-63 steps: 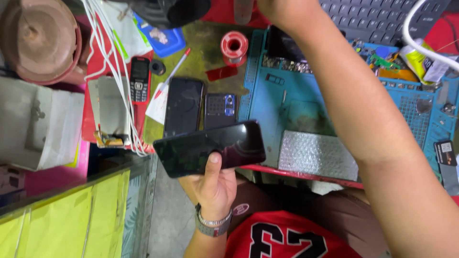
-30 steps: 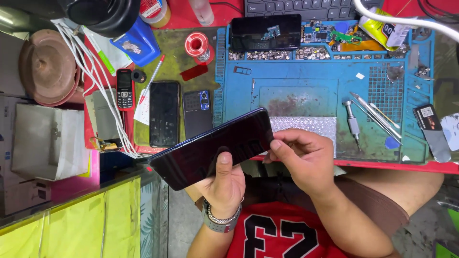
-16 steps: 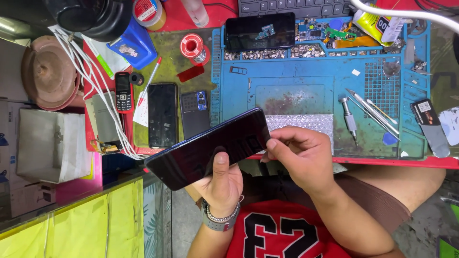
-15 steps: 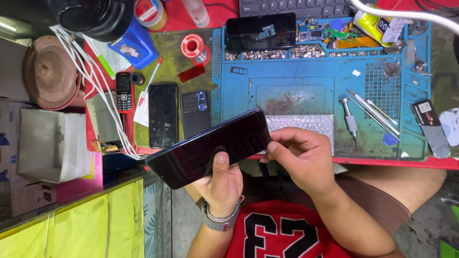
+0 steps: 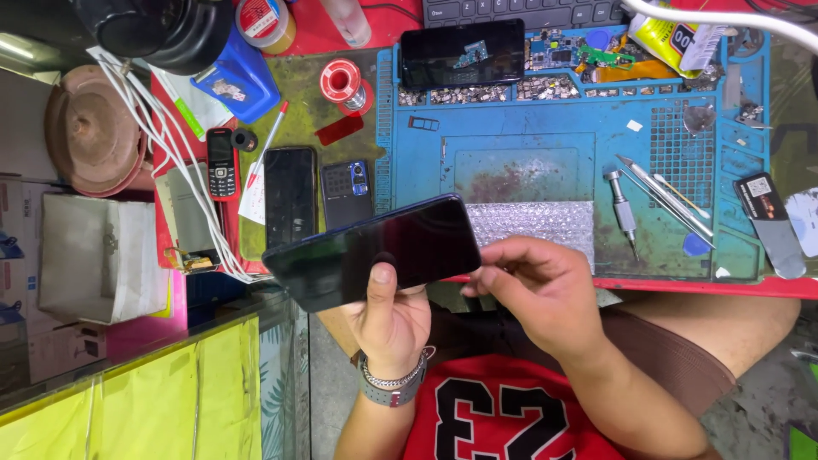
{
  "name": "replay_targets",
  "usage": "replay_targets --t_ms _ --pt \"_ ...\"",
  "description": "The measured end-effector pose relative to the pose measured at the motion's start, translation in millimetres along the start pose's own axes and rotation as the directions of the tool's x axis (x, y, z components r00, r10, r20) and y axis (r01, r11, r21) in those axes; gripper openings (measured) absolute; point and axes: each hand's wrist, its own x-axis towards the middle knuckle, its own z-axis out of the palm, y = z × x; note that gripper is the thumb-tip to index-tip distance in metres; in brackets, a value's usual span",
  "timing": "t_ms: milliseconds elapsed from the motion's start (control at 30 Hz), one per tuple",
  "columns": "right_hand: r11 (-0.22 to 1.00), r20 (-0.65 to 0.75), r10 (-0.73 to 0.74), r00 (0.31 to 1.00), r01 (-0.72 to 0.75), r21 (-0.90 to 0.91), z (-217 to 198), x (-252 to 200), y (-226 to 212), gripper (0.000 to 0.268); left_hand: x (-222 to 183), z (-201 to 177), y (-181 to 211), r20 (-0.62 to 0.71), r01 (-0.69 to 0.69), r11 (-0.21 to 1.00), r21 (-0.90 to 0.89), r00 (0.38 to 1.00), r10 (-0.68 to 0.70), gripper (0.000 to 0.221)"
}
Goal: Technician repairing a mobile phone by unfastening and fastening internal screws and handling components at a repair station.
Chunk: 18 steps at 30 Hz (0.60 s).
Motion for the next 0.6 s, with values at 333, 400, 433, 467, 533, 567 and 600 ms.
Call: replay_targets --t_ms 333,400,433,467,533,567,600 --pt "0.644 0.379 0.526 0.761 -0.065 -0.762 -84.7 -40.8 101.9 0.028 -2.0 -8.8 0.9 -0.284 0.346 0.880 -0.324 0.852 -0.440 0.040" --pt "0.428 0.297 0.643 0.706 -0.010 -0.904 -123.8 -53.1 153.8 0.035 -1.8 -7.9 -0.1 -0.243 0.376 0.842 -0.386 0.839 -0.486 0.040" --pt "0.065 0.084 0.804 0.588 0.054 -0.996 -146.7 -60.2 172.0 0.045 -2.5 -5.9 -0.5 -0.219 0.376 0.830 -0.411 0.843 -0.491 0.046" --pt "-0.297 -0.183 0.853 0.489 0.165 -0.941 -169.7 -67.0 190.4 0.058 -3.0 -4.3 -0.9 -0.195 0.376 0.818 -0.436 0.848 -0.494 0.053" --pt "-0.354 -0.251 0.880 0.405 0.204 -0.913 -161.8 -61.4 155.0 0.067 -4.4 -5.1 -1.3 -0.167 0.385 0.801 -0.457 0.848 -0.503 0.051" --pt "-0.402 -0.317 0.892 0.323 0.242 -0.883 -156.9 -58.7 137.6 0.076 -5.4 -5.3 -0.5 -0.133 0.400 0.785 -0.472 0.849 -0.512 0.050" --pt "-0.400 -0.315 0.894 0.319 0.253 -0.881 -162.7 -57.3 125.7 0.076 -7.2 -3.7 0.5 -0.142 0.391 0.789 -0.473 0.850 -0.507 0.050"
